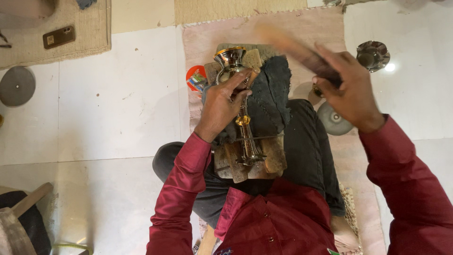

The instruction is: The person sits cross-legged on the floor with a sandbag on their lap holding a brass ornamental vase. They repeatedly strike and press the vase's embossed surface with a wooden mallet and a small punch, rotating the vase to work different areas of the decoration.

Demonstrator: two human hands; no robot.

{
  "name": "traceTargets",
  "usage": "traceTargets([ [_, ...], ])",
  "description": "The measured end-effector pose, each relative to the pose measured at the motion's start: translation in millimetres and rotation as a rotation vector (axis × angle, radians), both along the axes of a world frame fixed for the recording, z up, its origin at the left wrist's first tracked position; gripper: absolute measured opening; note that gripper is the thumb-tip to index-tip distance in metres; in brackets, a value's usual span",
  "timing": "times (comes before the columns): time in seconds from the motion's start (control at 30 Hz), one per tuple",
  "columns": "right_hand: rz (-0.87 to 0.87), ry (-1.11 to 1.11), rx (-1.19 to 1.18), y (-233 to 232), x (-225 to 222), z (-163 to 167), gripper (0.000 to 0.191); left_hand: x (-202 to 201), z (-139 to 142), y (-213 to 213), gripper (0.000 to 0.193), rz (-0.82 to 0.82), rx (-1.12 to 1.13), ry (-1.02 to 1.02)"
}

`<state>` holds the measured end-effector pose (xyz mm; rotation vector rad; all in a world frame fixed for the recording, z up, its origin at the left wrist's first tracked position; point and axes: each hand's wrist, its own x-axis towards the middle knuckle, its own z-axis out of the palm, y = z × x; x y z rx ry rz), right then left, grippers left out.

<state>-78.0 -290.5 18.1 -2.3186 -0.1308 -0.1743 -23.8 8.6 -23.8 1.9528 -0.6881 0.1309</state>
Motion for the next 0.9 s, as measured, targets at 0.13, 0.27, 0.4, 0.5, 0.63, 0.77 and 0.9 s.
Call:
traceTargets([
  [0.13, 0.134, -0.161, -0.034, -3.6, -2.7, 18.1, 0.063, -1.7, 4.4, -1.6, 0.052, 0.026, 0.018, 0.063],
  [0.27, 0.111, -0.234, -0.278, -8.8, -2.6, 21.2, 0.066, 0.4, 4.8, -2.3, 0.052, 0.022, 0.02, 0.067],
  [0.4, 0.16, -0.329, -0.493, -11.8, -4.2, 13.0, 0.062, 1.9, 4.1, -2.9, 0.052, 0.008, -0.002, 0.023],
  [0.5, 0.12, -0.141, -0.031, -12.1, -7.6, 8.0, 0.061, 2.0, 4.7, -3.4, 0.053, 0.01, 0.033, 0.056],
  [0.63, 0.116, -0.187, -0.167, -13.6, -9.3, 5.0, 0.06, 1.8, 6.1, -3.8, 0.055, -0.009, 0.014, 0.057],
  [0.77, 0.105, -0.21, -0.1, -13.6, -9.1, 1.6, 0.058, 3.9, 6.0, -3.7, 0.057, -0.027, 0.026, 0.073],
  [0.9, 0.081, -0.4, -0.442, -10.1, -11.3, 4.7, 0.059, 5.9, 4.8, -3.3, 0.055, -0.045, 0.001, 0.052],
])
